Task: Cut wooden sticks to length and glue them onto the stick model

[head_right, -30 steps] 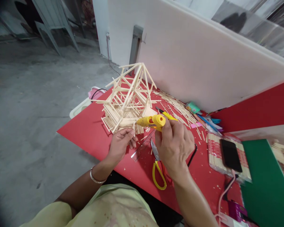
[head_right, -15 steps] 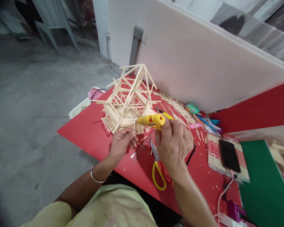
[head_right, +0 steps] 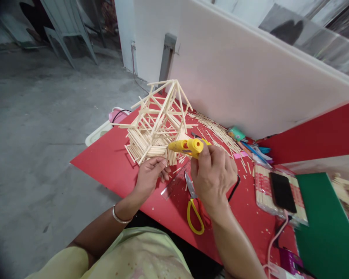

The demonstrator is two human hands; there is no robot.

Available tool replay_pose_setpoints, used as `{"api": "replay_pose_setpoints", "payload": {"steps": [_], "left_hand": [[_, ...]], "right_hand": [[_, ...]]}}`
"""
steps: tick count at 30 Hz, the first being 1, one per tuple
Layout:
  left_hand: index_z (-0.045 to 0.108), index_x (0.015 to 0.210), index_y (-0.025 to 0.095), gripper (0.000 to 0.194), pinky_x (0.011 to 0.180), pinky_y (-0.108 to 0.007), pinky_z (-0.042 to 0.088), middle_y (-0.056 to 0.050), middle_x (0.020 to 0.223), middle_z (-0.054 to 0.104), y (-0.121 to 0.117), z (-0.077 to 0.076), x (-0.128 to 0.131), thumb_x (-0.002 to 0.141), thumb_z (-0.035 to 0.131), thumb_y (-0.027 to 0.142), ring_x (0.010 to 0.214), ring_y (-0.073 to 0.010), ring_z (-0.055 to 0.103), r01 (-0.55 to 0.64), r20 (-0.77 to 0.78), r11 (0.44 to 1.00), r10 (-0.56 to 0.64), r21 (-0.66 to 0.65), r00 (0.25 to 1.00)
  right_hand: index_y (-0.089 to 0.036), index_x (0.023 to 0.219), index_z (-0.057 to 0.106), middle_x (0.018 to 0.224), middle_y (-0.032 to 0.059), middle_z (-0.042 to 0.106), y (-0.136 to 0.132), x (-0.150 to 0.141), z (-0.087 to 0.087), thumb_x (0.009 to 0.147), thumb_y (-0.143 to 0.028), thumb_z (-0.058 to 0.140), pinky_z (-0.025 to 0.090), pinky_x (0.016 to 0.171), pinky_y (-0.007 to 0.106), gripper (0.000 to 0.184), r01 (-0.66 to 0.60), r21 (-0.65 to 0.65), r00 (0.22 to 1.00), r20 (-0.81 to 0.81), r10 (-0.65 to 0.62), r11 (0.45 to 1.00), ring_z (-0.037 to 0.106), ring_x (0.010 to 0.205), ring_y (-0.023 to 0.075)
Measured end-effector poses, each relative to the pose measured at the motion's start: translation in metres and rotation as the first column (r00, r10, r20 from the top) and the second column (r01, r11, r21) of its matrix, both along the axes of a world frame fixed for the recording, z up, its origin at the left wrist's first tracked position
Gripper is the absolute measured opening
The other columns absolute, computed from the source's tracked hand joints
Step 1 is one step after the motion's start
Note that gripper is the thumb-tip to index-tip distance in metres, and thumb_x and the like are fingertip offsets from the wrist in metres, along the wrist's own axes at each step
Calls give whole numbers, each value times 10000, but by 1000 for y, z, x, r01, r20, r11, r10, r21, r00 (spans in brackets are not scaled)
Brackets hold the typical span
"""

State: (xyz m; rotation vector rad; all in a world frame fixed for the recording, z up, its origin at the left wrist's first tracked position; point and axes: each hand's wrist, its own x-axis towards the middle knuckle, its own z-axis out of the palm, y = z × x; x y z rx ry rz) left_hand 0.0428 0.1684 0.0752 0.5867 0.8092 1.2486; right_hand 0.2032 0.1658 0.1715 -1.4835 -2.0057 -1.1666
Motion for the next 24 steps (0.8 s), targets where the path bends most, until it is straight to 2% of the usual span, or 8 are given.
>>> {"api": "replay_pose_setpoints", "payload": {"steps": [11,19,24], "left_hand": [[626,735,154,384,374,-175,370,-5,598,656,3,3,3,740,770,509,400,-88,569,-20,-20,1000,20,-17,1000],[635,719,151,373,370,-168,364,-3,566,650,6,0,4,781,737,504,388,-84,563,-24,-44,1000,24,1,999],[618,675,155,360,390,-155,374,1,551,646,7,-2,4,806,723,473,397,-70,551,-25,-50,999,26,23,998]], "right_hand": [[-189,1176,579,993,98,642,-3,5,-3,845,-237,584,381,727,333,334,18,-21,1000,-22,-19,1000,570,838,224],[-182,1213,573,983,95,638,-2,5,-3,855,-253,600,388,721,330,366,-15,3,999,-44,15,1000,577,828,223],[-201,1228,552,990,88,640,-2,3,-4,857,-258,599,389,728,332,378,13,-8,999,-53,-14,1000,589,825,221]]}}
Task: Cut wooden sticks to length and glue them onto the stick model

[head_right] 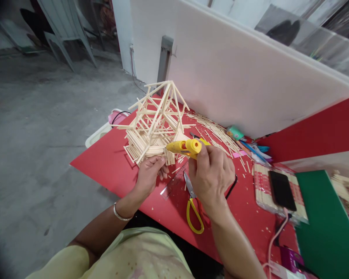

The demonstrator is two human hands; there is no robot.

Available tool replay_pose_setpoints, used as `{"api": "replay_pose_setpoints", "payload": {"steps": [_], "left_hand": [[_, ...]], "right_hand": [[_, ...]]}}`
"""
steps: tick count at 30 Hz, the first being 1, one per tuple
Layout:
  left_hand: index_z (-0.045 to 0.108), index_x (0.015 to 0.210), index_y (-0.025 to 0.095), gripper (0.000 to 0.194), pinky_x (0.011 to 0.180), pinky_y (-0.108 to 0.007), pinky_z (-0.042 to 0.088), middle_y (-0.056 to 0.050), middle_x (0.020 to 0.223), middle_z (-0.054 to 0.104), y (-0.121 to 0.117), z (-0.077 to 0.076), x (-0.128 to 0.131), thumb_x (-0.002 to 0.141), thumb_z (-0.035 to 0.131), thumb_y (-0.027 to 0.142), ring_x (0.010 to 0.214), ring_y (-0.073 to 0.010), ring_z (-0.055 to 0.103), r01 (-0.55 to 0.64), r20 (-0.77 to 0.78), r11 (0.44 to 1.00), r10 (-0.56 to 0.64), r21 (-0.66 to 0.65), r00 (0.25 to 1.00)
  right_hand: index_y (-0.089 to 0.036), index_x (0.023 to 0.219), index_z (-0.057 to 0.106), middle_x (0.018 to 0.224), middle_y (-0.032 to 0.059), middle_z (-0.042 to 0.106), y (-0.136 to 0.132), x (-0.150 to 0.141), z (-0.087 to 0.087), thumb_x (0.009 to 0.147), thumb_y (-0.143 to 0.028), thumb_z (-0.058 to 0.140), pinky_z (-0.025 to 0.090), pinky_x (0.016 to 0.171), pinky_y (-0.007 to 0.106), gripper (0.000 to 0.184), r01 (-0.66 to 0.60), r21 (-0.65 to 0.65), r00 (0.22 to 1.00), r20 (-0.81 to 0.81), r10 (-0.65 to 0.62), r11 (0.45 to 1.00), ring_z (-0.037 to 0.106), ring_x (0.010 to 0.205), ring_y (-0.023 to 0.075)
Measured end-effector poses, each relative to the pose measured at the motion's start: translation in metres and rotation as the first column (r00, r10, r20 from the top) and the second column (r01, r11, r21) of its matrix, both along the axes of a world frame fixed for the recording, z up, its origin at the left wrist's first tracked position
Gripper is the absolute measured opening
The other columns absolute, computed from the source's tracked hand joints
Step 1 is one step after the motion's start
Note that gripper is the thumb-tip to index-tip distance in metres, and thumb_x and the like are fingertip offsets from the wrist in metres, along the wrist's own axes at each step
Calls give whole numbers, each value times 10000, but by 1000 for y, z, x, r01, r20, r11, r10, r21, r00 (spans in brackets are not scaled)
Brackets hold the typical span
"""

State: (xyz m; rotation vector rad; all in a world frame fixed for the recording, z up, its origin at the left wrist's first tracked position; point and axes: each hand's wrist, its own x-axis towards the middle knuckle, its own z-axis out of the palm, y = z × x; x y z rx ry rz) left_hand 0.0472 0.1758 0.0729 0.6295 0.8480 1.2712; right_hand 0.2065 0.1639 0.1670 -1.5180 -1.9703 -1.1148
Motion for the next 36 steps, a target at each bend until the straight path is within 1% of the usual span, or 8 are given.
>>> {"api": "replay_pose_setpoints", "payload": {"steps": [3,8,13,19,24,32,36], "left_hand": [[611,657,158,354,393,-154,371,2,552,647,0,1,0,807,723,459,406,-70,554,5,1,1000,-5,1,1000],[616,643,162,354,393,-159,365,2,547,646,0,2,0,813,706,459,413,-74,558,10,-31,1000,-10,-14,999],[615,644,162,352,391,-158,352,4,546,645,1,-1,0,841,672,449,415,-76,563,18,-58,1000,-18,2,998],[615,641,162,360,401,-163,361,5,549,646,1,-2,0,852,659,451,422,-76,566,23,-71,1000,-21,17,997],[618,650,161,352,400,-161,358,3,556,652,0,-3,0,862,653,439,426,-75,577,31,-66,999,-29,22,997],[619,649,158,362,398,-158,356,1,553,649,-1,-4,0,853,669,454,425,-73,569,28,-63,999,-27,25,998],[618,641,157,379,403,-160,358,-5,552,647,-2,-3,0,855,658,466,429,-74,568,32,-66,999,-29,37,997]], "right_hand": [[-192,1241,547,997,94,646,0,-2,1,856,-254,603,380,722,333,394,-16,-6,1000,-2,16,1000,582,824,219],[-179,1201,572,957,81,656,0,-5,3,865,-258,619,367,695,322,348,-34,21,999,24,33,999,576,793,203],[-184,1193,570,948,73,653,1,-5,3,865,-266,617,360,692,317,342,-30,37,999,30,28,999,577,787,195],[-180,1196,572,961,71,655,0,-6,3,860,-262,630,361,692,319,351,-32,23,999,21,31,999,575,804,195],[-177,1217,567,964,77,642,0,-4,2,857,-243,617,359,692,319,370,-44,12,999,-4,44,999,563,807,195],[-176,1204,574,973,92,652,1,-3,-1,872,-266,614,377,716,325,346,-28,36,999,-15,28,999,593,817,215],[-178,1219,578,983,93,658,1,-4,-2,879,-252,601,370,712,324,348,-44,23,999,-25,45,999,599,816,213]]}}
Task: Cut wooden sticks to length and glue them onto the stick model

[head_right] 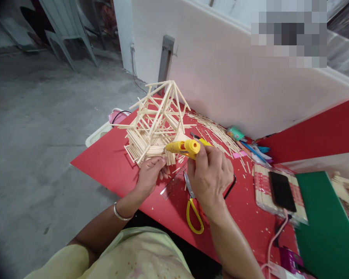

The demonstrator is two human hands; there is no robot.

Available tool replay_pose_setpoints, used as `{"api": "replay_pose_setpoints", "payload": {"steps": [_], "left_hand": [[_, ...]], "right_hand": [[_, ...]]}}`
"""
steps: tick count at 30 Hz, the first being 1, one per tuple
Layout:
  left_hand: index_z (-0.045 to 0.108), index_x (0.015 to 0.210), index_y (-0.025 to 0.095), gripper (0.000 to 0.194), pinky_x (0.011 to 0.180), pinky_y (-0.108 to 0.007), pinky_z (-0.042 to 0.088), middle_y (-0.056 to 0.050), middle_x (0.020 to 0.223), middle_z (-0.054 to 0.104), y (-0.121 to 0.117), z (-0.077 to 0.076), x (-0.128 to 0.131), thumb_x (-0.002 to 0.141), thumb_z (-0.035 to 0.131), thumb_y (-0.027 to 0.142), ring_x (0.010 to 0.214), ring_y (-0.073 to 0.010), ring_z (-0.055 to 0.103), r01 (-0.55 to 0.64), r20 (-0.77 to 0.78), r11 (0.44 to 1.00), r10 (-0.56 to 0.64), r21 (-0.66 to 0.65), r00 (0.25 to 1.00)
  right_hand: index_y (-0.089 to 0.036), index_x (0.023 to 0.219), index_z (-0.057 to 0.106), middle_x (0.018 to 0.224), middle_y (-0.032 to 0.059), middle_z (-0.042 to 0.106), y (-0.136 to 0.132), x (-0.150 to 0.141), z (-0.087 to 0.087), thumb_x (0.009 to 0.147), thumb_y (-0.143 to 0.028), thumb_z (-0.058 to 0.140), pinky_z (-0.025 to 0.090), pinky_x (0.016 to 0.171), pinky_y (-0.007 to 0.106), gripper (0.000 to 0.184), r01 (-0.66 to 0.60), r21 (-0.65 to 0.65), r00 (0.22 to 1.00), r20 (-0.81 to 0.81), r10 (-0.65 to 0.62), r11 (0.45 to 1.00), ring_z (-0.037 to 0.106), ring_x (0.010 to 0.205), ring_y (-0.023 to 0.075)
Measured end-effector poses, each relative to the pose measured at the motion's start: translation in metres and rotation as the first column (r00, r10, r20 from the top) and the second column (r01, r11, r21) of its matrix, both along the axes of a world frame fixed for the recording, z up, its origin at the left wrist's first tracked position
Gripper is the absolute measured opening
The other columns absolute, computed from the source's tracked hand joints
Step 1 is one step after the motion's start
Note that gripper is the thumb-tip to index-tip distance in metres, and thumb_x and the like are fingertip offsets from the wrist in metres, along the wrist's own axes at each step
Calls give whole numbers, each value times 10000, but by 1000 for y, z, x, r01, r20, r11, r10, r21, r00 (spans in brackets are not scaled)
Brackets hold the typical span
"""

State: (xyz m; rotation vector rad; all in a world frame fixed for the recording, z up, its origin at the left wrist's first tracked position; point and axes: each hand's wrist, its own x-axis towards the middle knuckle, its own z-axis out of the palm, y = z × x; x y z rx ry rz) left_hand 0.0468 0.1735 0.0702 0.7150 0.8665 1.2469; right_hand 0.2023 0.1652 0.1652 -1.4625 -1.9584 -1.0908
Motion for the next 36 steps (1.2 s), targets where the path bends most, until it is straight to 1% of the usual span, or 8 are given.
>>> {"api": "replay_pose_setpoints", "payload": {"steps": [5,10,15,20,23,29,33,36], "left_hand": [[624,649,154,423,403,-168,359,-13,562,649,0,1,-1,857,650,522,439,-82,574,2,-21,999,-1,39,1000],[629,645,153,460,402,-179,359,-16,559,649,-1,3,-1,855,638,563,437,-89,575,0,-35,998,2,59,999],[649,675,152,457,407,-186,354,-21,576,662,-1,1,-2,886,601,554,442,-93,583,4,-45,998,-1,60,999],[633,637,158,451,417,-191,366,-15,566,647,-1,3,-1,871,613,543,445,-90,568,0,-64,997,5,77,998],[623,615,164,421,430,-194,393,-12,562,640,-2,6,0,853,635,512,452,-90,564,4,-79,997,2,72,997],[623,611,170,401,440,-199,415,-7,562,629,-3,9,-1,847,626,494,456,-90,559,4,-114,998,4,68,994],[620,605,171,400,442,-197,416,-6,558,623,-3,11,-1,843,625,492,456,-88,556,5,-122,998,3,70,993],[620,610,170,408,445,-198,419,-6,560,627,-3,11,-1,844,629,505,459,-89,558,4,-117,997,4,74,993]], "right_hand": [[-184,1215,566,949,76,655,-1,-1,3,863,-275,622,377,698,316,368,39,23,998,40,-40,999,593,782,205],[-177,1168,581,936,71,661,0,-3,6,846,-259,652,390,694,308,339,27,55,998,58,-30,998,595,785,205],[-193,1211,561,952,75,652,0,-1,1,861,-272,632,376,697,316,366,39,34,999,37,-40,999,592,791,207],[-185,1251,558,975,92,647,-1,0,0,871,-264,606,370,708,322,391,6,-14,1000,-5,-6,1000,591,816,215],[-184,1246,562,974,93,651,-1,1,0,872,-269,611,375,712,323,387,20,-9,1000,7,-20,1000,597,813,215],[-185,1261,543,981,97,646,-2,2,-1,860,-264,616,386,730,326,415,37,-26,999,23,-37,999,606,838,224],[-189,1252,542,978,95,649,-2,1,0,860,-263,618,380,724,326,406,48,-16,998,31,-47,999,597,817,219],[-185,1230,554,965,89,647,-1,0,1,855,-258,626,381,718,324,388,30,9,999,33,-30,1000,587,809,216]]}}
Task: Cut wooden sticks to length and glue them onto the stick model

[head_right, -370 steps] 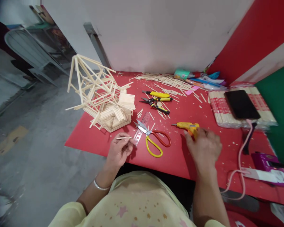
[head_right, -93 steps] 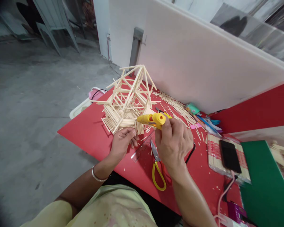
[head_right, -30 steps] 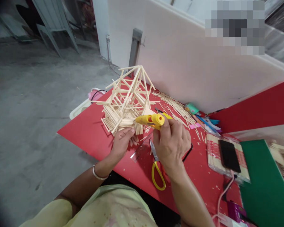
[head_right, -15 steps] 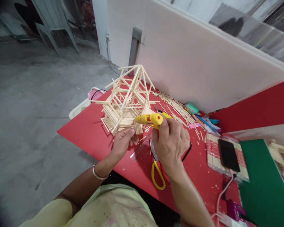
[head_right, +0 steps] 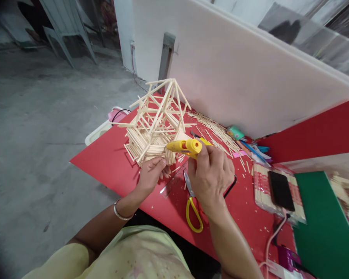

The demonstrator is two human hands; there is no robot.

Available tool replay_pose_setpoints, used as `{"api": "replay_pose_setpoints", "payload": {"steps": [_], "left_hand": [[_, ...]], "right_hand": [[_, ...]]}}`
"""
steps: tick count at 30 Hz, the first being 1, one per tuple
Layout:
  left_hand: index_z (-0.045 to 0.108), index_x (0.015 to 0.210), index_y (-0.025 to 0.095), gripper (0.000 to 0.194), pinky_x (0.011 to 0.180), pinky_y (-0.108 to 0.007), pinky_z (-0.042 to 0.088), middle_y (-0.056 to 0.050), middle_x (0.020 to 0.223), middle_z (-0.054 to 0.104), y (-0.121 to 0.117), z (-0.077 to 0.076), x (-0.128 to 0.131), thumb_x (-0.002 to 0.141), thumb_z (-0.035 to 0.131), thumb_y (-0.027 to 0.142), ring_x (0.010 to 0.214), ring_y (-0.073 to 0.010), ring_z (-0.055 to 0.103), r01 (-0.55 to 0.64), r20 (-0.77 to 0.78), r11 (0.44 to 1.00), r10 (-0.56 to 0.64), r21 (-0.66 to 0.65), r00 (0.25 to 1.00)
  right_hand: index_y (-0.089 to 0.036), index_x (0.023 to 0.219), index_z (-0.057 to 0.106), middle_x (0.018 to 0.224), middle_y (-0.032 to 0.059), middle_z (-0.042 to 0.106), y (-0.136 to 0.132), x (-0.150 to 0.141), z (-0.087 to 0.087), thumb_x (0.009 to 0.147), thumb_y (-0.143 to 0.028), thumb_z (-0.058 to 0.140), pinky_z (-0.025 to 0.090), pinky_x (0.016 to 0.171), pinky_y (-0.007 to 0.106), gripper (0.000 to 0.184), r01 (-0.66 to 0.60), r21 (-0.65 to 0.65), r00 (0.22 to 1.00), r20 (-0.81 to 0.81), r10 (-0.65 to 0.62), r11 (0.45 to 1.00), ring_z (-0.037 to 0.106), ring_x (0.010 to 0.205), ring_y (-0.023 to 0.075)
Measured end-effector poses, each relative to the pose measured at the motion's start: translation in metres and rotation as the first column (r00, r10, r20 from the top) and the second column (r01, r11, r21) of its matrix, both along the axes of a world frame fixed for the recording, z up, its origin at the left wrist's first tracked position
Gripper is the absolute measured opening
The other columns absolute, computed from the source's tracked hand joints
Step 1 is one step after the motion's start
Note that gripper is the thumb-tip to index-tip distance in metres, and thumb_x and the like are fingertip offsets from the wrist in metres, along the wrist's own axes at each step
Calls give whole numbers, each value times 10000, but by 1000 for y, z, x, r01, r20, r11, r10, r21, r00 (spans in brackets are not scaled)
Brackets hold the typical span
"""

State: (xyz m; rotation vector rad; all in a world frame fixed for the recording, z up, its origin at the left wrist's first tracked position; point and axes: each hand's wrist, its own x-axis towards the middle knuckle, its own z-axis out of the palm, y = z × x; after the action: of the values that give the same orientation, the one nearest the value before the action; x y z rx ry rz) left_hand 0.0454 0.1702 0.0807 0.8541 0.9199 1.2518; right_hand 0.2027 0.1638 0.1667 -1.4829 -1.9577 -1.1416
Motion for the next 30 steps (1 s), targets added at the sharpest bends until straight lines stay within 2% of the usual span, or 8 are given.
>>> {"api": "replay_pose_setpoints", "payload": {"steps": [4,8,30], "left_hand": [[629,629,164,442,448,-199,424,-13,575,640,0,-3,0,857,619,542,462,-92,569,8,15,1000,-8,6,1000],[634,638,160,468,448,-198,421,-17,582,646,1,-6,0,878,599,560,463,-93,575,12,34,1000,-12,9,999],[643,643,155,484,432,-197,395,-30,587,660,1,-4,-1,865,611,585,453,-93,571,17,33,1000,-16,-8,999]], "right_hand": [[-177,1186,574,974,94,640,0,1,0,851,-261,614,381,722,331,347,-1,11,1000,-24,1,1000,573,820,223],[-180,1234,564,983,102,634,0,3,-3,856,-262,602,380,728,337,389,6,-19,999,-39,-7,1000,578,839,231],[-172,1183,580,965,95,647,1,1,0,853,-270,634,399,709,319,349,10,17,1000,-6,-10,1000,596,824,221]]}}
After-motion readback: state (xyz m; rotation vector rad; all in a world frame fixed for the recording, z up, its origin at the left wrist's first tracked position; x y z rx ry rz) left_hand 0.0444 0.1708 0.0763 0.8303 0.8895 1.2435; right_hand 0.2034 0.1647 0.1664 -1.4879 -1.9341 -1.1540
